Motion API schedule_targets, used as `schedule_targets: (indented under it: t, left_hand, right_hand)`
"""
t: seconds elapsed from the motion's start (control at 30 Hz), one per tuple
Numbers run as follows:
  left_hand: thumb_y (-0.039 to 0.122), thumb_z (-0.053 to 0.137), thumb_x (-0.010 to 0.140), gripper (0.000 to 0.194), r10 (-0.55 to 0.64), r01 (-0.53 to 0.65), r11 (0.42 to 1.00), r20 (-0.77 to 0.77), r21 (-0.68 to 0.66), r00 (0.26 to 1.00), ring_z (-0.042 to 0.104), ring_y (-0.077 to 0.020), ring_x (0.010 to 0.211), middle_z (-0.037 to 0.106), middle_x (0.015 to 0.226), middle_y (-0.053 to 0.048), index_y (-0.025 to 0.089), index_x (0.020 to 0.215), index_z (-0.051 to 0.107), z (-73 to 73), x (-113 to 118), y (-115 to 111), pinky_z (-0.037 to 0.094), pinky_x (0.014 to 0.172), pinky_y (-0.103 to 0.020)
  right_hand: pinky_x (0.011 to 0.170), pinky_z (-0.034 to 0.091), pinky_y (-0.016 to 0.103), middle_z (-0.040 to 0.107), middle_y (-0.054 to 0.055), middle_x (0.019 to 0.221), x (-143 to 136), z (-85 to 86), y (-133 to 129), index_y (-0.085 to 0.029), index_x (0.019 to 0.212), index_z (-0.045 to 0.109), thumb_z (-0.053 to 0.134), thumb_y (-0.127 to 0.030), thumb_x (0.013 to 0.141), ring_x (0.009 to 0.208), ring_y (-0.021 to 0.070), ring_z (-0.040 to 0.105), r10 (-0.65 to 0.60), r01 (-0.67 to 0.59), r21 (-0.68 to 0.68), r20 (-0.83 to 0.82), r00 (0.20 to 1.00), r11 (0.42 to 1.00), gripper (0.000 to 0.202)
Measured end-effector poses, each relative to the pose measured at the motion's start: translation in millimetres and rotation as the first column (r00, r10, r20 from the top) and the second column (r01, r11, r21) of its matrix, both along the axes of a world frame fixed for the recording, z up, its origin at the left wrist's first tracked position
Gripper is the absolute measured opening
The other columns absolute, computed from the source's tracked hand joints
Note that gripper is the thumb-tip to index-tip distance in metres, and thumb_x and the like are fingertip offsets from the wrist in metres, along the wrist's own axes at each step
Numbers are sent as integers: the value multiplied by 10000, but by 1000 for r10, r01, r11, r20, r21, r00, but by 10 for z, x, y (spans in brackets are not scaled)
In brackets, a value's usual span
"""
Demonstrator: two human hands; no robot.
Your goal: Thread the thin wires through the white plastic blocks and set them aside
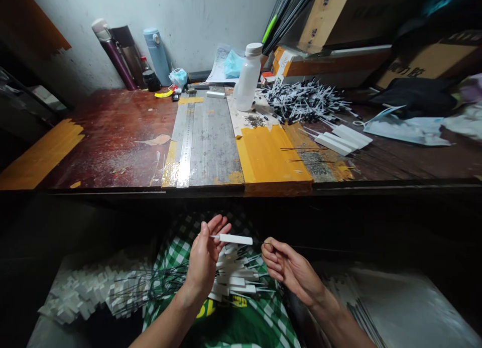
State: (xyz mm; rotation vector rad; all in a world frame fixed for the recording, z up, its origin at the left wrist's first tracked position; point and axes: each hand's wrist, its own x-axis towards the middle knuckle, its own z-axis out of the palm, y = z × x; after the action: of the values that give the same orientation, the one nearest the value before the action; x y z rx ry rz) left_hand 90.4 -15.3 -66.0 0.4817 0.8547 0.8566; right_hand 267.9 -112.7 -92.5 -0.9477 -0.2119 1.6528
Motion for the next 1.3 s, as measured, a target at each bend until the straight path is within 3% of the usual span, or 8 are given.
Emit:
schedule_targets:
  t: [0.63, 0.8, 1.0, 1.3]
  left_hand:
    - [524, 512, 902, 475, -11, 11, 1000, -23, 7, 1000, 558, -307, 1210, 591, 1309, -178, 142, 1145, 656, -38, 15, -11, 424, 1016, -405]
    - [497, 609, 859, 538, -10, 11, 999, 7, -32, 1000, 614, -308, 1136, 632, 1241, -191, 158, 1270, 532, 11, 41, -53, 451, 998, -426]
    - [317, 745, 788, 653, -43, 43, 999, -30, -18, 999, 675, -297, 1020, 666, 1180, -171, 198, 1332, 404, 60, 81, -105, 508, 914, -418]
    - [312, 702, 828, 596, -62, 62, 998, -27, 13, 998, 667, -297, 1039, 651, 1209, -167, 205, 1329, 397, 18, 60, -102, 510, 914, -419]
  right_hand:
    - [421, 239, 183, 299, -50, 657, 4, -91, 27, -201, 722, 491, 621, -397, 798, 518, 97, 215, 4, -4, 12, 16, 1000, 1000, 247]
    - [463, 290, 222, 333, -39, 678, -73, -111, -40, -210, 746, 498, 514, -462, 899, 537, 113, 271, -64, 37, 141, 189, 980, 989, 295]
    - [569, 345, 286, 399, -19, 724, -171, -164, -171, -224, 785, 504, 434, -473, 965, 612, 146, 367, -143, -25, 307, 513, 847, 952, 316]
    - [559, 348, 279, 413, -21, 712, -185, -201, -179, -230, 794, 508, 425, -471, 972, 610, 146, 372, -146, -24, 307, 517, 843, 951, 310]
